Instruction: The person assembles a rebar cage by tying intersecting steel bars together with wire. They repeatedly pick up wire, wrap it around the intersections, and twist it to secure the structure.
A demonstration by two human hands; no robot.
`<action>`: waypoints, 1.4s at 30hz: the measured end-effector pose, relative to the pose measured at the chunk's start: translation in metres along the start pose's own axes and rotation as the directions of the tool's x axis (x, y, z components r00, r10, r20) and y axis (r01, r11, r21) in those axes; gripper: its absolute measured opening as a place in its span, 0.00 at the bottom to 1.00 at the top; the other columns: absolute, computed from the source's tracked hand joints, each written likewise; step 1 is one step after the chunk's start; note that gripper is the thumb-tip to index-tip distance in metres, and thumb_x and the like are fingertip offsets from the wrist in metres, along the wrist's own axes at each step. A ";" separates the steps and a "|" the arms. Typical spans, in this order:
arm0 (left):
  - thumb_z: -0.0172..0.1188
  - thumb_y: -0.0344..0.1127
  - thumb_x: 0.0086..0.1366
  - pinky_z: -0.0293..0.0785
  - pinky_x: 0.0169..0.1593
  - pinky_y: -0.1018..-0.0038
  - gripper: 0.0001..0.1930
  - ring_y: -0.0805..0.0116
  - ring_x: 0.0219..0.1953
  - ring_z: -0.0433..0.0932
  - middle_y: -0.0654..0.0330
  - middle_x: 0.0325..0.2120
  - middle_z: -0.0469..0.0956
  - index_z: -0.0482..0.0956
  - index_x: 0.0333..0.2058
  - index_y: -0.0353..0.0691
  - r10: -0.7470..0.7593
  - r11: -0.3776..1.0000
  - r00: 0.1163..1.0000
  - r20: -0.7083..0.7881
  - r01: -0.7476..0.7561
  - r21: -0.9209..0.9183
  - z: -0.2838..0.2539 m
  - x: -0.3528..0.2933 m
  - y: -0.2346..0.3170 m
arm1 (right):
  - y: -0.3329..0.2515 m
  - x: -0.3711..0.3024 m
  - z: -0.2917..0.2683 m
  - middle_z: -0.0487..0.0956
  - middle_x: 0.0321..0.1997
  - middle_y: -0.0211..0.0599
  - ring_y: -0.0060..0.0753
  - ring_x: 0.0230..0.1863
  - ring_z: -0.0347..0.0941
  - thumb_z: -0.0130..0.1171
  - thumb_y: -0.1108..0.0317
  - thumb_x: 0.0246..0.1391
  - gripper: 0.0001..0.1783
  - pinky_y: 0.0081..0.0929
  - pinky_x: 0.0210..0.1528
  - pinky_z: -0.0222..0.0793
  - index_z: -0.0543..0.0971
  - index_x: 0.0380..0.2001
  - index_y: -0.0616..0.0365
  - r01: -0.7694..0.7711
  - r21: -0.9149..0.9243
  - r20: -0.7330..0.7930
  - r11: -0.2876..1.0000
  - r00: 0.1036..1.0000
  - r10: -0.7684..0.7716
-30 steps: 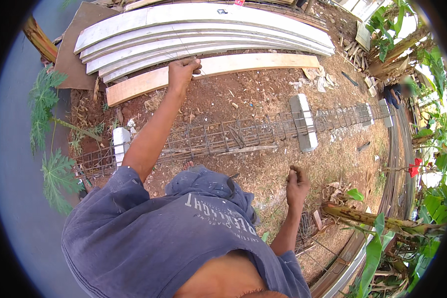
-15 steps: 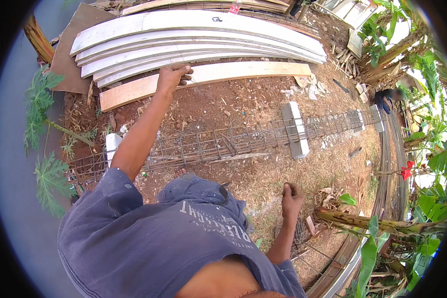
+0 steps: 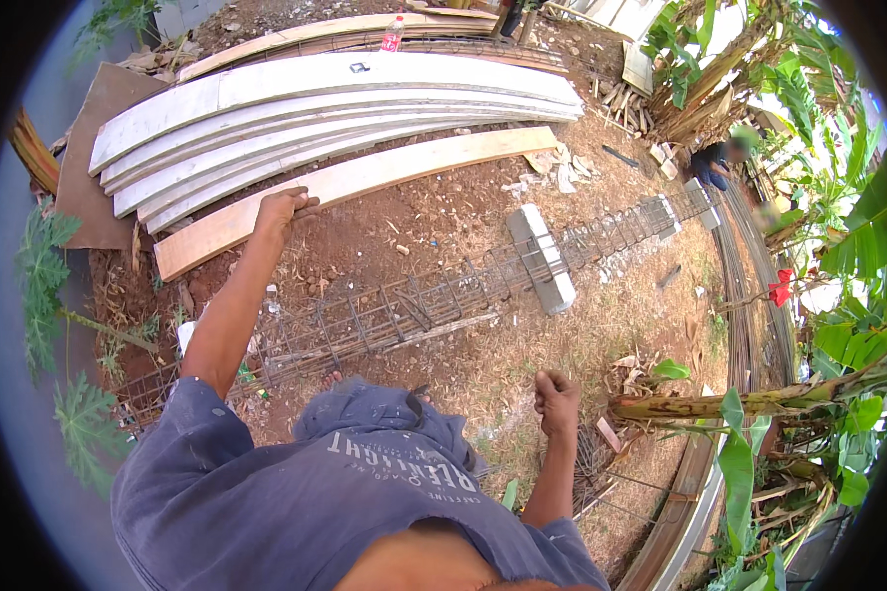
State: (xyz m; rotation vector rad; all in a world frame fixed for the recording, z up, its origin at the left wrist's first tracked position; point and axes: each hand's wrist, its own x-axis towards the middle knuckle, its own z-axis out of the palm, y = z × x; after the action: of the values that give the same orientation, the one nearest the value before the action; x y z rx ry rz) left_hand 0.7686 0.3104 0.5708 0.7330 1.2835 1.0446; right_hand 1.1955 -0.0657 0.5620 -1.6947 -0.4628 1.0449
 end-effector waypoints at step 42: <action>0.45 0.26 0.65 0.79 0.27 0.72 0.13 0.62 0.26 0.83 0.45 0.32 0.82 0.72 0.45 0.25 -0.006 0.964 0.961 -0.275 -0.068 -0.257 -0.020 -0.045 0.008 | 0.050 0.056 0.045 0.81 0.26 0.48 0.56 0.29 0.75 0.56 0.61 0.56 0.15 0.46 0.36 0.68 0.83 0.35 0.63 0.428 -0.891 0.359 0.153 0.869 -0.342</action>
State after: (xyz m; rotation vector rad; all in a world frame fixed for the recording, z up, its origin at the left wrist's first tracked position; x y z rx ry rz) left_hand 0.7487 0.2698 0.5921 0.4151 1.3339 1.3493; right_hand 1.1800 -0.0182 0.4900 -2.3527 -1.8179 0.3240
